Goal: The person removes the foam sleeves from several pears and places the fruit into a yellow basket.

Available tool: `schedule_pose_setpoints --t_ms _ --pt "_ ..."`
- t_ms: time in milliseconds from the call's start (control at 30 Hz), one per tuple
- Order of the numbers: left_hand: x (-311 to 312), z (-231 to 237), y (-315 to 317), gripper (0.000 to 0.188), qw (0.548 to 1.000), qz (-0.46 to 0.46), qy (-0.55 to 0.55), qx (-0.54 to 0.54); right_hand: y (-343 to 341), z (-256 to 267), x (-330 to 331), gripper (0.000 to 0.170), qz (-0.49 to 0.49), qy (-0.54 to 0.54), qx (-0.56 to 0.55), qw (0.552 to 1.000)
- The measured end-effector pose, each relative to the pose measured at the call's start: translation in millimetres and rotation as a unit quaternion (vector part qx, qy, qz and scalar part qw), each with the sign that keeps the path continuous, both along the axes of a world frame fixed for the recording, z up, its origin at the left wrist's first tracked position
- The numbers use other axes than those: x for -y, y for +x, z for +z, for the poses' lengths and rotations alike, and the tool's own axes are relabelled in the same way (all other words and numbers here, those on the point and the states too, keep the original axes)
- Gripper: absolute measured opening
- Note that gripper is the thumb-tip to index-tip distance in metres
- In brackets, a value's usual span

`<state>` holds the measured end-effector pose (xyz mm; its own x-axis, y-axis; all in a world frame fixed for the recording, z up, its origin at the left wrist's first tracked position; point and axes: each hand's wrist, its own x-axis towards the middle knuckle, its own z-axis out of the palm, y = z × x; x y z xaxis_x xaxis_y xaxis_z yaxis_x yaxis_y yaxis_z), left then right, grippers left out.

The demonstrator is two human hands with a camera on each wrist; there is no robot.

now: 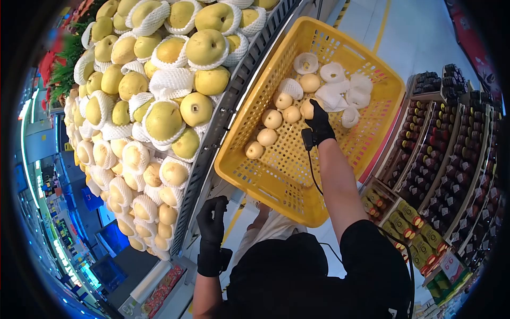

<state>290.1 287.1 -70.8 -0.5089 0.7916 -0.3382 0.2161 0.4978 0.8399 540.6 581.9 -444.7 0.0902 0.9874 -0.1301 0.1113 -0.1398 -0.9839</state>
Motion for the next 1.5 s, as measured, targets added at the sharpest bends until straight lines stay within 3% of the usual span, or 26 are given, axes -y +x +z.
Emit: schedule_pose_setpoints --t_ms 100,133,167,200,300,333,367,400,433,467,600,633,667,733,833,867,933,1033,1067,1167,1200,1267,1333,1433,1500 --pt "-3.6 9.0 0.6 0.015 1.0 -0.019 0.014 0.001 -4.7 71.4 8.6 0.055 -0.045 -0.212 -0.237 0.947" --pt "-4.6 12.4 0.7 0.015 1.0 -0.026 0.018 0.002 -1.8 81.8 11.4 0.064 -0.013 -0.219 -0.262 0.94" --pt "-5.9 15.7 1.0 0.015 0.999 -0.028 0.017 0.002 1.3 92.2 18.1 0.066 0.09 -0.103 -0.115 0.984" --pt "-6.7 19.3 1.9 0.015 0.999 -0.031 0.016 0.004 4.3 102.6 24.7 0.069 0.146 0.03 0.037 0.988" --pt "-3.7 18.3 -0.6 0.014 0.998 -0.054 0.036 0.013 1.1 131.1 35.0 0.066 0.168 0.06 0.045 0.983" --pt "-0.3 15.3 -3.0 0.014 0.997 -0.064 0.045 0.016 -0.7 139.7 37.2 0.057 0.19 0.077 0.039 0.978" --pt "2.8 13.6 -4.5 0.014 0.996 -0.075 0.052 0.018 -2.9 148.1 40.7 0.054 0.15 -0.045 -0.141 0.978" --pt "4.9 11.5 -5.5 0.014 0.994 -0.085 0.059 0.02 -7.8 174.1 43.7 0.052 0.104 -0.165 -0.314 0.929" --pt "5.7 8.8 -7.2 0.014 0.993 -0.095 0.069 0.022 -14.6 197.6 47.3 0.05 0.055 -0.274 -0.471 0.836" --pt "7.2 5.7 -10.0 0.014 0.99 -0.116 0.076 0.013 -22.3 212.4 60.1 0.048 0.087 -0.209 -0.41 0.883" --pt "7.3 9.0 -22.6 0.016 0.98 -0.171 0.099 -0.028 -35.4 257.6 98.3 0.048 0.122 -0.209 -0.459 0.855" --pt "5.6 16.4 -24.9 0.017 0.977 -0.173 0.126 -0.012 -43.1 287.2 111.7 0.053 0.155 -0.116 -0.32 0.927" --pt "3.6 20.4 -29.4 0.017 0.977 -0.17 0.131 -0.013 -54.6 336.3 128.7 0.058 0.182 -0.015 -0.171 0.968" --pt "5.4 26.3 -36.0 0.017 0.978 -0.155 0.14 0.014 -58.9 372.1 147.0 0.07 0.164 0.184 0.113 0.963" --pt "15.5 29.3 -46.3 0.018 0.976 -0.139 0.158 0.062 -78.4 381.8 167.7 0.078 0.13 0.173 0.035 0.976" --pt "19.2 23.2 -50.9 0.018 0.973 -0.146 0.167 0.056 -82.3 389.2 176.7 0.063 0.14 0.175 0.022 0.974" --pt "28.4 22.2 -59.3 0.018 0.972 -0.157 0.168 0.054 -97.9 386.1 182.3 0.05 0.165 0.09 -0.181 0.965" --pt "42.3 20.3 -70.7 0.018 0.97 -0.141 0.183 0.073 -109.5 402.2 200.6 0.039 0.242 0.099 -0.127 0.957" --pt "46.1 19.4 -76.5 0.018 0.97 -0.143 0.182 0.077 -114.9 382.0 198.7 0.042 0.236 0.069 -0.251 0.936" --pt "55.7 30.7 -91.8 0.017 0.97 -0.146 0.172 0.09 -136.5 409.0 217.1 0.042 0.225 0.112 -0.146 0.957" --pt "57.7 30.2 -97.6 0.018 0.964 -0.167 0.182 0.1 -143.6 429.2 226.3 0.042 0.234 0.145 -0.039 0.961" --pt "60.9 22.0 -106.7 0.018 0.961 -0.168 0.191 0.108 -153.5 426.6 237.6 0.042 0.236 0.138 -0.056 0.96" --pt "61.4 20.6 -111.3 0.018 0.956 -0.173 0.197 0.13 -159.1 402.0 238.2 0.042 0.227 0.048 -0.286 0.93" --pt "60.7 37.1 -114.3 0.021 0.94 -0.166 0.211 0.209 -168.4 411.4 248.1 0.043 0.191 -0.132 -0.547 0.804" --pt "55.2 53.0 -113.4 0.023 0.915 -0.139 0.231 0.301 -173.5 420.3 252.5 0.033 0.202 -0.035 -0.369 0.907"
